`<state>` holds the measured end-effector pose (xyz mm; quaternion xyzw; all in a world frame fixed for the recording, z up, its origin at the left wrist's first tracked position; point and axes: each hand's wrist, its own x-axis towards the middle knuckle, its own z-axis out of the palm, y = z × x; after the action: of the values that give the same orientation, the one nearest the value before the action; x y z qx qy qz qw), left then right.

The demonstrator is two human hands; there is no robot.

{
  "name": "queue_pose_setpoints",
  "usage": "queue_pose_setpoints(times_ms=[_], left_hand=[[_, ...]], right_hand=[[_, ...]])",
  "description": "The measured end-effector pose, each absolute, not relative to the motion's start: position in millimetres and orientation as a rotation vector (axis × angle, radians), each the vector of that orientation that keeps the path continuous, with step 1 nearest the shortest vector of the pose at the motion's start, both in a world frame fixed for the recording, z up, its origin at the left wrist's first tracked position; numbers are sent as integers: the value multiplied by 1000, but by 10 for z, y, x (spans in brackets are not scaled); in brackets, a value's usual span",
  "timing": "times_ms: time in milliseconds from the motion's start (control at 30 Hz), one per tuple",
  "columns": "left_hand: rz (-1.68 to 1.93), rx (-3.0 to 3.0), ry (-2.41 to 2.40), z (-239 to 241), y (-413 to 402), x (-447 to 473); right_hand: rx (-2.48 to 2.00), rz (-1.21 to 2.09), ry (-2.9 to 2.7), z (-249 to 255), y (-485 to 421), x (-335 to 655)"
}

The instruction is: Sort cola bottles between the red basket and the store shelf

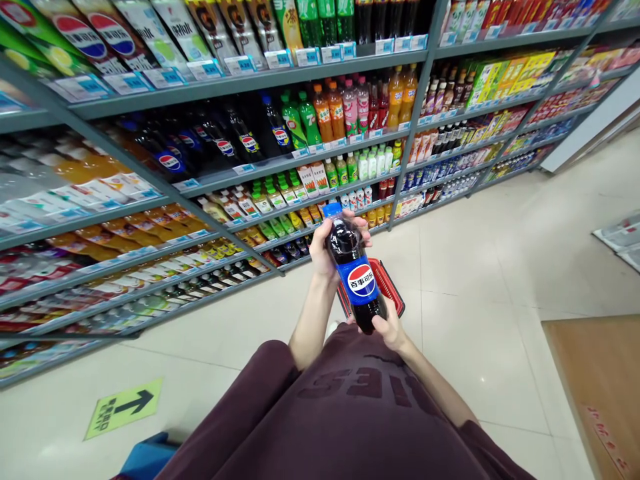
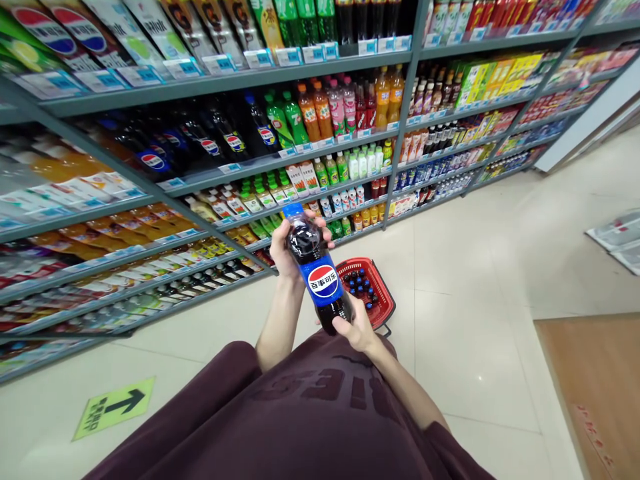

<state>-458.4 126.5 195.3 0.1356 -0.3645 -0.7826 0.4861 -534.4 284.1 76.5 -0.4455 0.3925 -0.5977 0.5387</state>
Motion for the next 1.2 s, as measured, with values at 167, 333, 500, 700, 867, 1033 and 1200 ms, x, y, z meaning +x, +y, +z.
queue_pose_setpoints(times_ms=[167, 333, 500, 700, 867, 1033, 1200], left_hand=[[-2000, 334, -820, 1889, 1224, -4594], [-2021, 247, -805, 1850, 1255, -4649], [-2022, 260, -901, 1812, 1274, -4690], [-1999, 251, -903, 1833, 1261, -4707], [-1999, 206, -841, 1835, 1217, -4686], [-1966, 291, -843, 1843, 1189, -4645], [-1954, 339, -914, 1842, 1182, -4642]], right_hand=[[-856, -1274, 537, 667, 2803, -5315], [-563, -1108, 38, 477, 2756, -5289], [-404, -987, -94, 225, 2750, -5269], [-384, -977, -157, 154, 2747, -5246], [-431, -971, -107, 291, 2720, -5271], [-430, -1066, -92, 484, 2691, -5288], [-592, -1221, 246, 539, 2681, -5273]])
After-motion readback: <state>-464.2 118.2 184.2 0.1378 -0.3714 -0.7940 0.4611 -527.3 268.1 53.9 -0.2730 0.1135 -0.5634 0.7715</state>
